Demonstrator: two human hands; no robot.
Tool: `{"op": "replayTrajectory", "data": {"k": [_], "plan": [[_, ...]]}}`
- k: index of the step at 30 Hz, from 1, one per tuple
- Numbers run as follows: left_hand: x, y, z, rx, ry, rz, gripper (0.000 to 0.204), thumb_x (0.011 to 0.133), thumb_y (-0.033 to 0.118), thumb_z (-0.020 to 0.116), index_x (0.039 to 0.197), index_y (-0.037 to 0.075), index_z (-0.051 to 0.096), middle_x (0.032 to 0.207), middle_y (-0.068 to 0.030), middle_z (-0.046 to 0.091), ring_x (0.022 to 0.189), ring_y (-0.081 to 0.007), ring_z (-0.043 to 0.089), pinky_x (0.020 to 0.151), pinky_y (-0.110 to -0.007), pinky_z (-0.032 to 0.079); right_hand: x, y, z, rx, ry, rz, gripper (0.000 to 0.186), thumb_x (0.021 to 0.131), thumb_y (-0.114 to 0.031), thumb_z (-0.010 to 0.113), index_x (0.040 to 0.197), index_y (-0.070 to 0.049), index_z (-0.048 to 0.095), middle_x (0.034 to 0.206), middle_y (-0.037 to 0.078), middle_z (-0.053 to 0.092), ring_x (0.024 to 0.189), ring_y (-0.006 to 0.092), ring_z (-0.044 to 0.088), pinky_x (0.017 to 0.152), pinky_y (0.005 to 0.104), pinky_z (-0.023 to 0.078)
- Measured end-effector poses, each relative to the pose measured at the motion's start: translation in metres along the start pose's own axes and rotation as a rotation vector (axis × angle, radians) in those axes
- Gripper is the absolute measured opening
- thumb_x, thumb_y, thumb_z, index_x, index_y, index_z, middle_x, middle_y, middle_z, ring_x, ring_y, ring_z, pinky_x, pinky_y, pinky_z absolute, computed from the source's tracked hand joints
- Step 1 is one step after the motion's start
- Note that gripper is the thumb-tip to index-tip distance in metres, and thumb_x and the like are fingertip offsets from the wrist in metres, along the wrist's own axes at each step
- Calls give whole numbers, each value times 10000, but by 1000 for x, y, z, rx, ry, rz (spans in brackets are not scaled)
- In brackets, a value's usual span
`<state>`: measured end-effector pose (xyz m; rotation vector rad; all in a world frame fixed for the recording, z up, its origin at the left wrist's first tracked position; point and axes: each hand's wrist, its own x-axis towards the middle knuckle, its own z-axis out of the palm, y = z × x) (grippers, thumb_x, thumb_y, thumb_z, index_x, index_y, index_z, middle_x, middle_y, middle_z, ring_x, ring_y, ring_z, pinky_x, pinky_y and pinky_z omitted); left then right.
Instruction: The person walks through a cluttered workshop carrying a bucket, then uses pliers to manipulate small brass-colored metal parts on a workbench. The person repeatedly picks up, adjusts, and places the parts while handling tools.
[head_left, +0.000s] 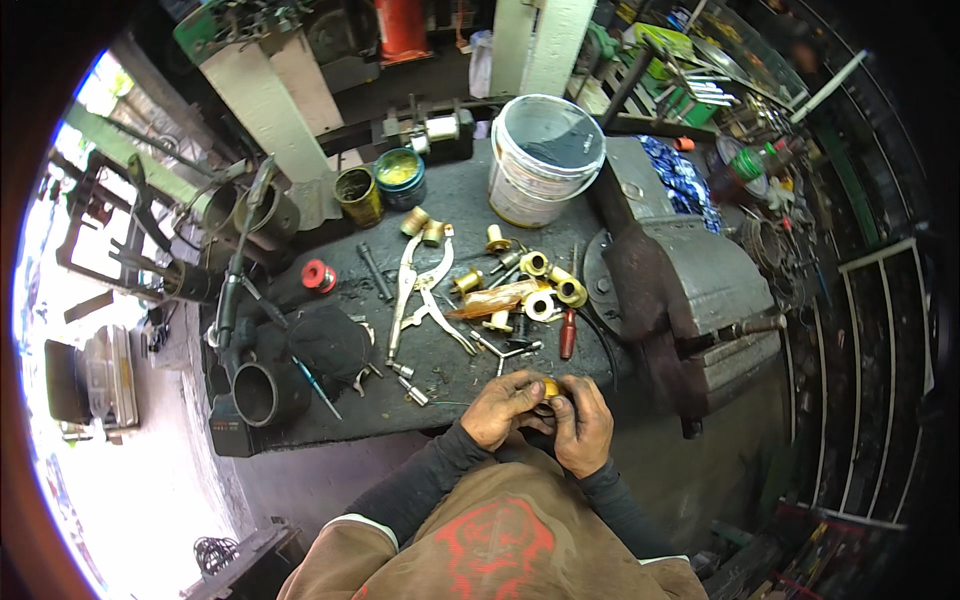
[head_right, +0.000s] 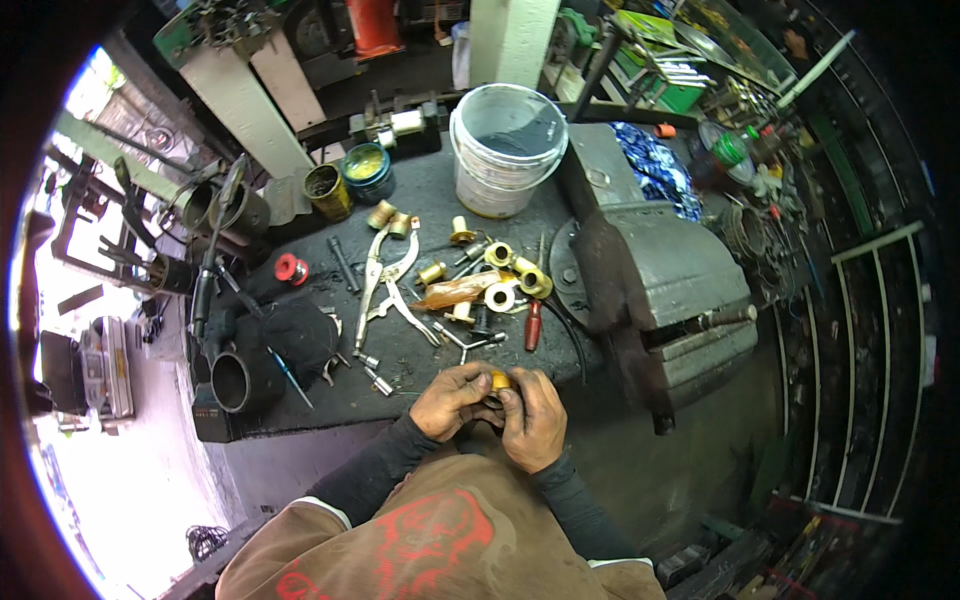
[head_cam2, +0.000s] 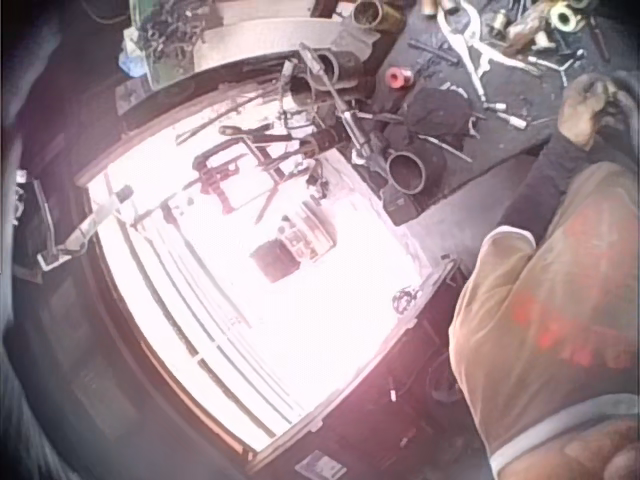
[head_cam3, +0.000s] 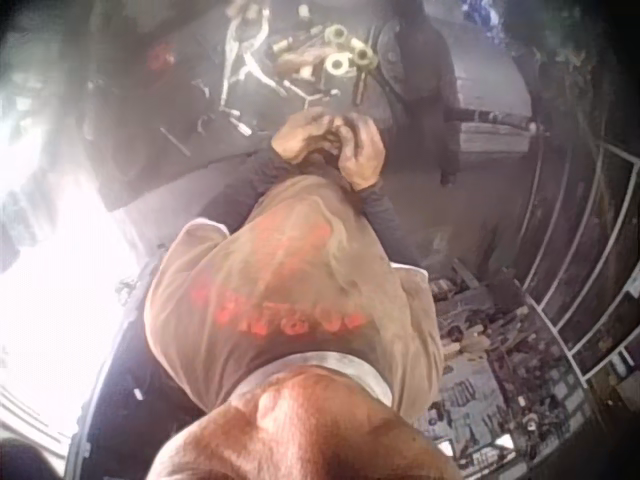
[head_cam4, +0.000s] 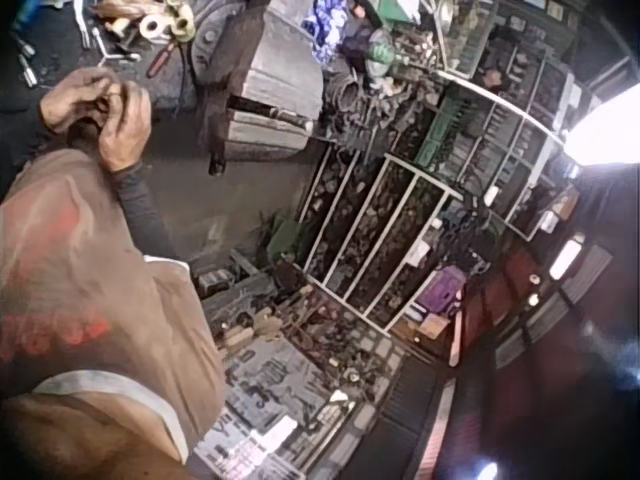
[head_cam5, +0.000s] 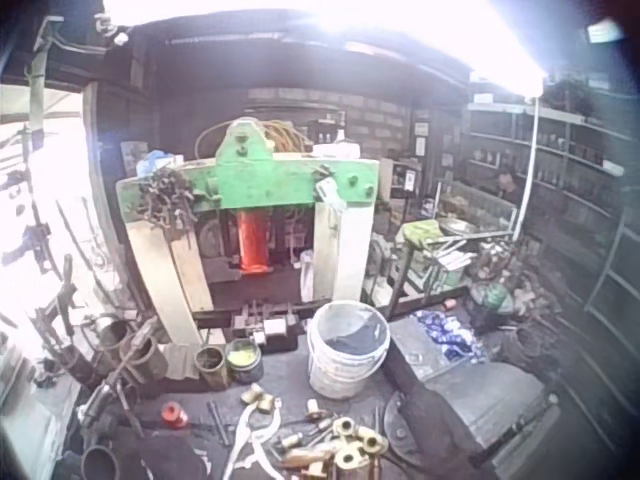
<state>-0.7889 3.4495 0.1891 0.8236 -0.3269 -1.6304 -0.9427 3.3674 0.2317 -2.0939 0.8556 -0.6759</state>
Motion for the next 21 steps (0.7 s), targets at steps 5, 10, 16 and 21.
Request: {"op": "replayTrajectory", "data": {"k": [5,10,16,21], "plan": [[-2,11,11,93,-36,32,535,1063,389,565,1390,-30,507,1262,-152,622,1119,-243,660,921,-403,598,-2,-3,-13,261,-40,170,386,1012,-287,655,1251,16,623,1059,170,676,982,294,688,834,362,547],[-6,28,21,348,-105,86,564,1057,444,551,1400,-4,528,1263,-142,618,1117,-237,650,933,-386,577,-7,2,-31,220,-6,70,433,1012,-315,663,1295,7,606,1128,166,678,981,276,710,834,357,565],[0,26,36,799,79,535,506,1036,469,573,1226,6,648,1103,-151,650,963,-268,667,862,-374,538,-14,-6,-27,378,43,134,439,1009,-320,675,1248,41,600,1128,178,667,966,247,715,815,341,587],[-4,24,39,816,76,535,503,1030,467,586,1178,-11,641,1085,-150,661,968,-260,670,847,-367,540,-18,-7,-29,487,38,160,422,994,-279,706,1209,68,601,1102,153,660,918,181,703,777,294,585]]}}
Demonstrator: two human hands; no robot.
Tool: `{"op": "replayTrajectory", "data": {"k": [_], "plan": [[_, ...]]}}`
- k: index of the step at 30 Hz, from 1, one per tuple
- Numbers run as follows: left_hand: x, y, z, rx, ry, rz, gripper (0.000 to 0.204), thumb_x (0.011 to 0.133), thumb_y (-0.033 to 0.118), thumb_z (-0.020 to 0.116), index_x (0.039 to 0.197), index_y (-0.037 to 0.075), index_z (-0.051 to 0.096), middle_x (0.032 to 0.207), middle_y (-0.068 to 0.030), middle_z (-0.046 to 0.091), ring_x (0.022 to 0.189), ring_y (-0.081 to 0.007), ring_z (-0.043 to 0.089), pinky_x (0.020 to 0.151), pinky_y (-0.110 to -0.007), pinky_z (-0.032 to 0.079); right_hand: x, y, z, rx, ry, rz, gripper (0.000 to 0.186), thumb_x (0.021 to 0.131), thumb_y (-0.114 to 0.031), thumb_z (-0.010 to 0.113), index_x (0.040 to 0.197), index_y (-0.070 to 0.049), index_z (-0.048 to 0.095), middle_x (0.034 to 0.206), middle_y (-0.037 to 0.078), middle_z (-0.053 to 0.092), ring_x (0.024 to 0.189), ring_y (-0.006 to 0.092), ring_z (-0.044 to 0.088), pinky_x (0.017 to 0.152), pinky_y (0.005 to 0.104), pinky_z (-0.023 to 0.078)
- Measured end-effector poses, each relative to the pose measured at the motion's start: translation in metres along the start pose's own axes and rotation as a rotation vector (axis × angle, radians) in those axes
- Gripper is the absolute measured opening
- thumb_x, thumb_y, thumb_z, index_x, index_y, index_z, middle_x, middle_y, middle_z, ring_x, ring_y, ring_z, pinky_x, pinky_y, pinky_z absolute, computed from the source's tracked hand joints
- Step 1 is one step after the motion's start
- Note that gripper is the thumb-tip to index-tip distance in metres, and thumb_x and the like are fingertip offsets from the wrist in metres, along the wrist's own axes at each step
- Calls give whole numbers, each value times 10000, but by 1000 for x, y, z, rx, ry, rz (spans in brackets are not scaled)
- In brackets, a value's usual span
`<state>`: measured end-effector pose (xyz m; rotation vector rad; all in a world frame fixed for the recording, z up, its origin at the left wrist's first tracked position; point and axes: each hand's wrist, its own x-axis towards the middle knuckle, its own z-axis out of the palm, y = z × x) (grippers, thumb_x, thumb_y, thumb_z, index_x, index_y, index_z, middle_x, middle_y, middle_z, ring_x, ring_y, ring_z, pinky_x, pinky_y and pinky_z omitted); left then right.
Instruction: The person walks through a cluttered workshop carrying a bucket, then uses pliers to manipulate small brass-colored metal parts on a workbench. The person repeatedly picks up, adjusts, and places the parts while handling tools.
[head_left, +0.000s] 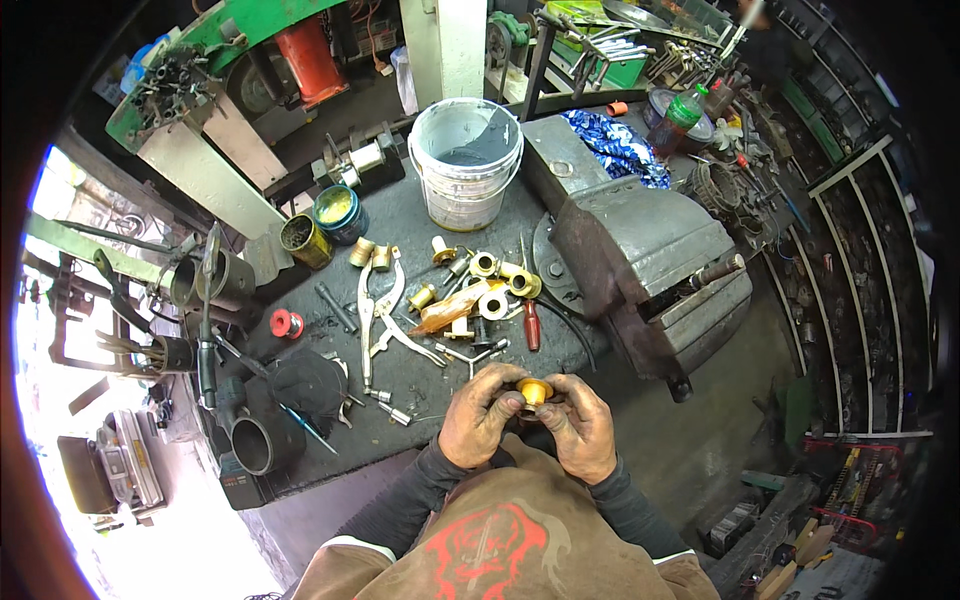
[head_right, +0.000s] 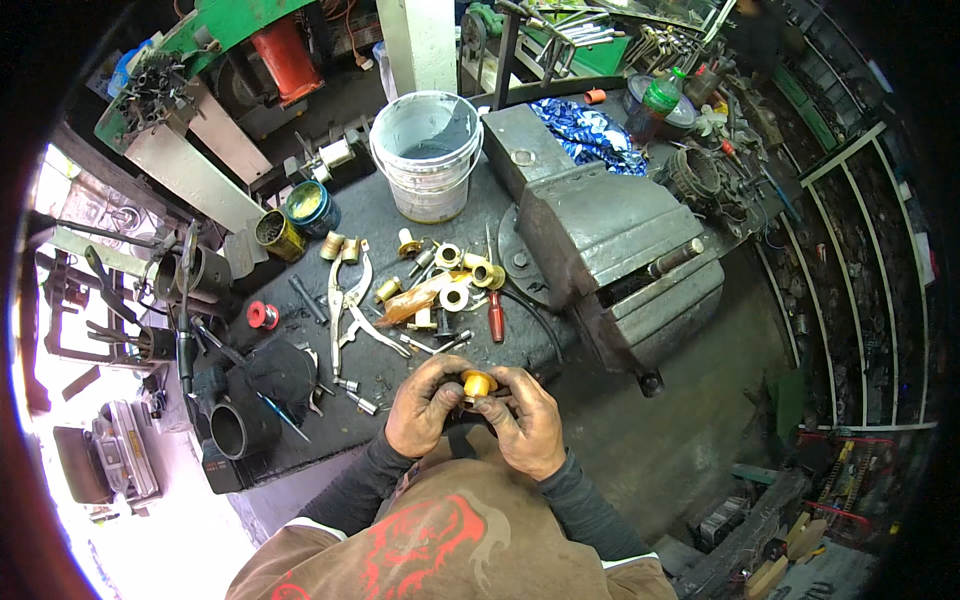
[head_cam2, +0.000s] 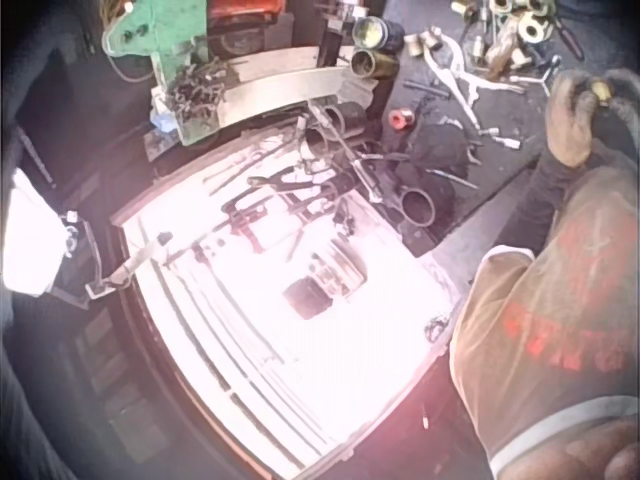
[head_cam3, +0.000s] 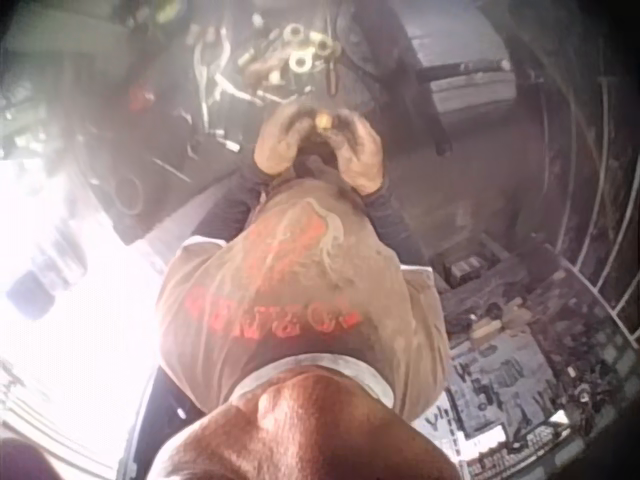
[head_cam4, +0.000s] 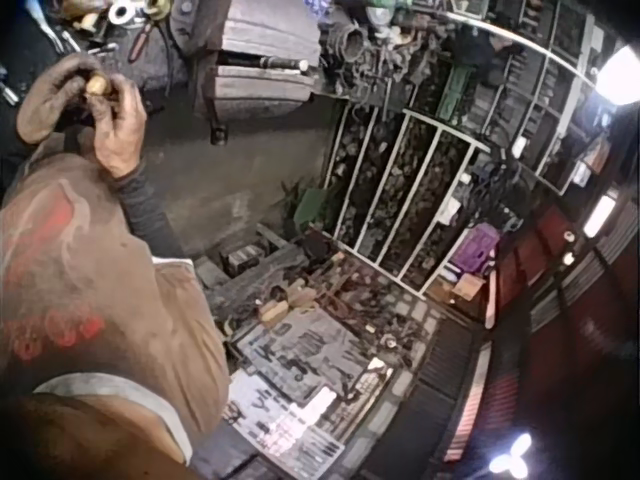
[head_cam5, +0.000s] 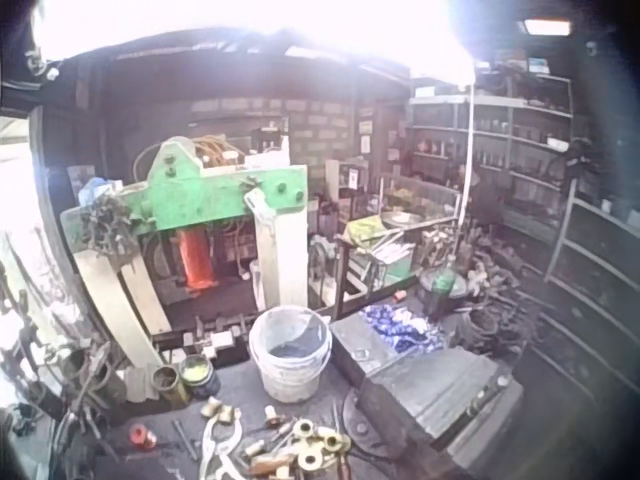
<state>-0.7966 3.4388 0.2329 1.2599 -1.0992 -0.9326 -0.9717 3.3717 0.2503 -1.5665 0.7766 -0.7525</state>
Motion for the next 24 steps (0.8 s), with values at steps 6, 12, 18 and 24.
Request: {"op": "replayTrajectory", "data": {"k": [6,12,18,24], "plan": [[-1,1,4,-74,10,-93,457,1022,415,628,1145,-25,635,1046,-142,679,920,-237,688,812,-338,549,-1,-1,7,28,73,20,380,995,-268,709,1160,67,633,1019,124,674,870,152,680,736,268,554],[-5,-11,12,-217,30,-237,419,1031,384,632,1125,-24,640,966,-116,711,888,-187,695,791,-325,561,0,9,13,-37,162,41,344,994,-275,704,1103,49,670,944,121,697,827,160,674,729,294,541],[-5,-15,12,-170,38,-269,348,1039,320,628,1098,-23,643,948,-110,720,888,-170,683,797,-321,552,-4,27,16,32,183,163,324,988,-257,713,1091,49,678,919,111,703,817,163,673,735,298,543],[-7,-39,13,-53,39,-324,314,1036,280,634,1055,-32,659,942,-97,715,863,-157,652,800,-314,537,-2,37,18,142,153,332,288,991,-237,715,1079,35,685,902,64,700,778,105,644,687,249,523]]}}
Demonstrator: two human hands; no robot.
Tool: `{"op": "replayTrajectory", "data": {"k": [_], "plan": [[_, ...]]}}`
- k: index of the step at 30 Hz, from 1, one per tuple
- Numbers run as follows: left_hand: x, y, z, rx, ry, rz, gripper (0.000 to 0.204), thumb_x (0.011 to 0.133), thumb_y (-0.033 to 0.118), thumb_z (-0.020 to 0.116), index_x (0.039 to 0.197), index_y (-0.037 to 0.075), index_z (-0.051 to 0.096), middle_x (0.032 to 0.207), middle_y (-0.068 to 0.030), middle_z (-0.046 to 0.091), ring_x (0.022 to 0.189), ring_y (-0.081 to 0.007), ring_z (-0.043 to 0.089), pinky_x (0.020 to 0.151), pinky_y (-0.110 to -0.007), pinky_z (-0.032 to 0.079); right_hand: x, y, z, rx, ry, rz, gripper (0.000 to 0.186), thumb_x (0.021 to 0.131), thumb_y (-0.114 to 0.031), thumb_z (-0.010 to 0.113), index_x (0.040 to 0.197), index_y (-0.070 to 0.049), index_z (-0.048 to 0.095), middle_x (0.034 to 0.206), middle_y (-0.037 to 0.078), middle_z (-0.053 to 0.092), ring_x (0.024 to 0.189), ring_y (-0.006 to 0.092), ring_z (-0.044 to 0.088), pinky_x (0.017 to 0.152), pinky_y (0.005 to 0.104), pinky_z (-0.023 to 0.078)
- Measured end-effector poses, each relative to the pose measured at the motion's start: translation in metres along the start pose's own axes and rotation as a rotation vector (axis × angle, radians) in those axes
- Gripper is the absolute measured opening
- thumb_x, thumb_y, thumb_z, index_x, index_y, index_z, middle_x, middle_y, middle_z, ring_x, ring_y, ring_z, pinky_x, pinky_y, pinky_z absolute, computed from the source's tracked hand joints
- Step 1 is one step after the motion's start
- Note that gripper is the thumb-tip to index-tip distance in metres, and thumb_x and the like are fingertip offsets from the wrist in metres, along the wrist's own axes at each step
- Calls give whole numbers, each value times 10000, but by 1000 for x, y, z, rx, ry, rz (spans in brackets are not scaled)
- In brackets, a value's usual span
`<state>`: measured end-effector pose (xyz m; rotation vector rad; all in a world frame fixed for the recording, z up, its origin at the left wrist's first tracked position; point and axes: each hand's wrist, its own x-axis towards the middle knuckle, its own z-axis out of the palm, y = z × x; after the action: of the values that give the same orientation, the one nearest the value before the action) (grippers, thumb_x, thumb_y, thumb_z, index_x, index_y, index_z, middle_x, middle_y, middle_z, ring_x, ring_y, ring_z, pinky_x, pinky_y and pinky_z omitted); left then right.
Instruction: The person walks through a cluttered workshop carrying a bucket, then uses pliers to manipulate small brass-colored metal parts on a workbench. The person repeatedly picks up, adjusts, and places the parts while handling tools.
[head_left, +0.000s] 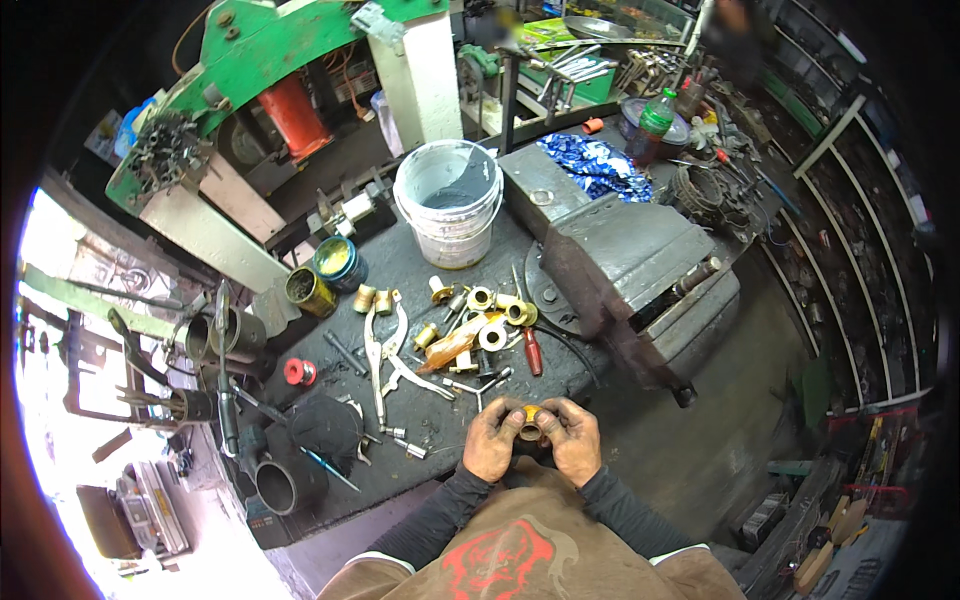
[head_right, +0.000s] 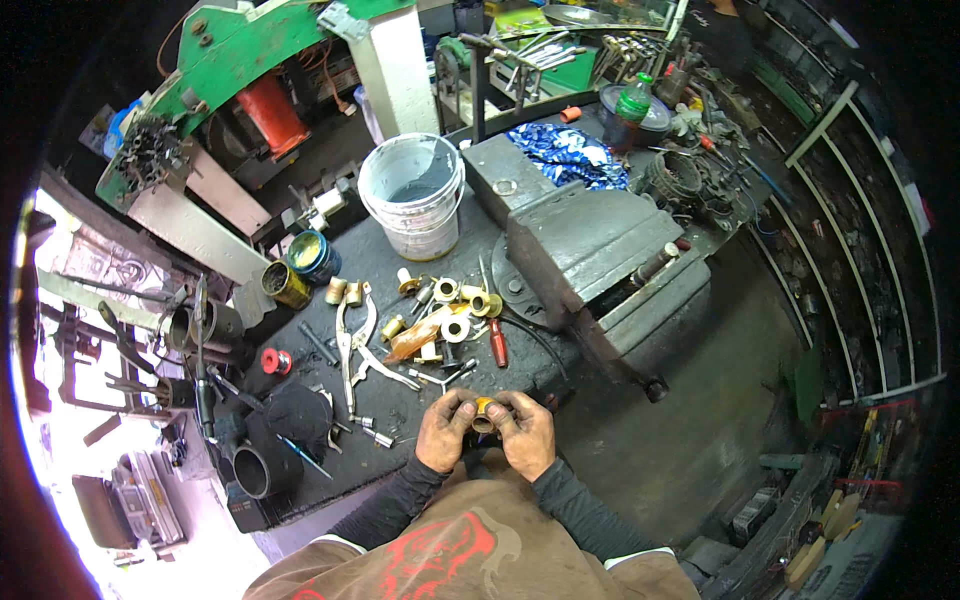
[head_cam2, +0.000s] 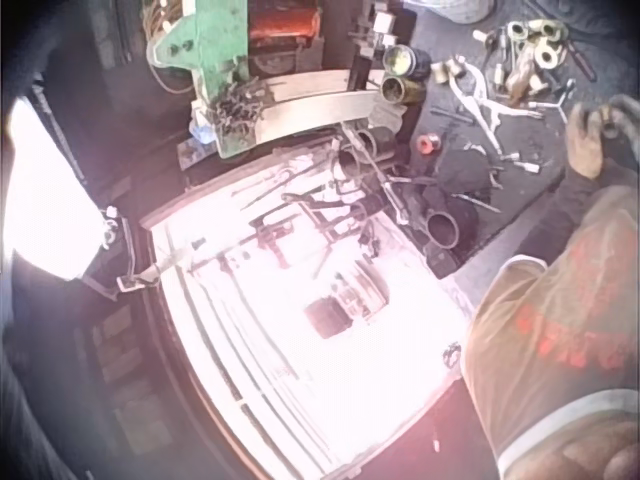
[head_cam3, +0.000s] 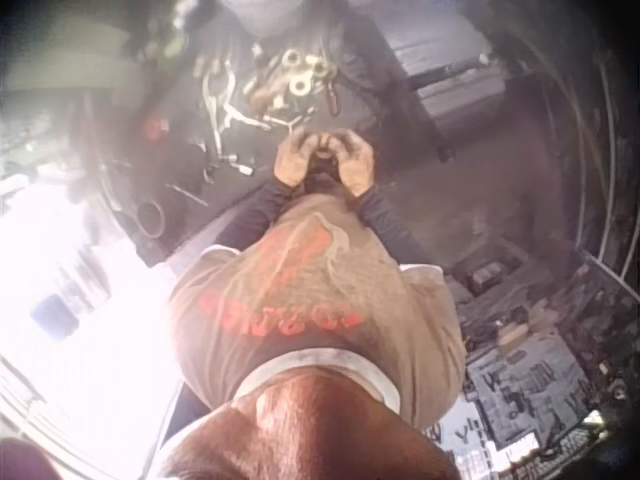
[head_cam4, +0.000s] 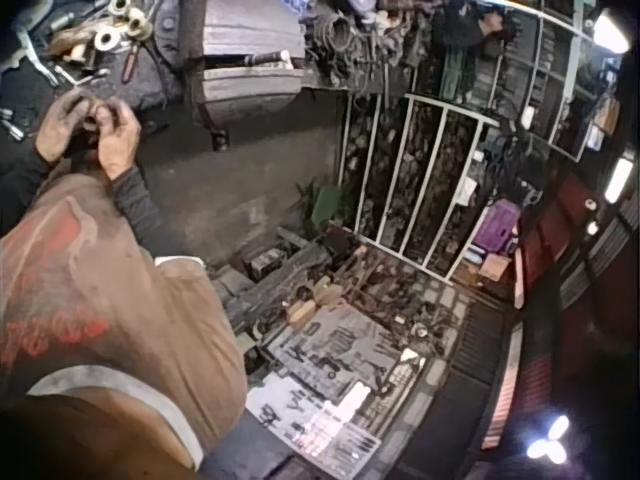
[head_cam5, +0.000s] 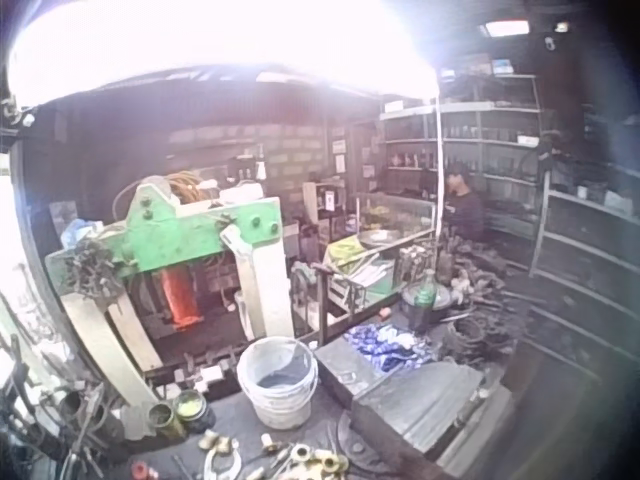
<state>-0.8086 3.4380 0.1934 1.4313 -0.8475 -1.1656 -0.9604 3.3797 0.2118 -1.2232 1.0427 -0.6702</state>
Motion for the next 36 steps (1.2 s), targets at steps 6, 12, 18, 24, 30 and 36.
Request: {"op": "replayTrajectory", "data": {"k": [6,12,18,24,30,36], "plan": [[15,20,3,-214,-247,-222,362,1074,303,574,1179,-40,614,1056,-106,688,912,-176,680,839,-320,572,1,-1,-25,31,-37,27,322,995,-270,714,1140,16,688,939,48,699,813,92,641,716,258,533],[18,-14,16,-451,-428,-350,436,1079,298,551,1303,-73,505,1234,-191,618,1053,-268,685,923,-417,606,-23,-13,-64,-317,-25,-106,501,956,-368,737,1277,9,658,1162,159,696,1025,244,696,876,345,550],[21,24,60,-230,-519,-306,418,1036,208,637,1306,-93,527,1212,-181,653,1063,-225,673,968,-357,554,-43,-1,-105,-97,38,-89,485,944,-279,772,1323,-7,642,1153,74,680,950,129,675,842,287,562],[31,43,129,-234,-673,-365,348,1020,167,662,1277,-52,579,1168,-134,679,1065,-185,665,949,-327,542,-67,-12,-178,-42,63,-128,628,878,-340,831,1361,-1,614,1245,103,661,1001,148,680,861,299,562],[31,50,248,-218,-834,-410,357,1027,196,653,1295,-28,580,1173,-103,676,1051,-137,636,927,-290,520,-110,-1,-279,25,197,-170,638,841,-283,864,1359,-4,615,1229,107,659,1008,168,682,895,300,557],[30,53,379,-168,-913,-496,332,1040,245,640,1243,-10,578,1149,-73,634,1028,-120,622,885,-266,539,-147,30,-378,12,444,-131,618,842,-343,857,1294,20,641,1201,143,687,1027,202,698,860,330,565]]}}
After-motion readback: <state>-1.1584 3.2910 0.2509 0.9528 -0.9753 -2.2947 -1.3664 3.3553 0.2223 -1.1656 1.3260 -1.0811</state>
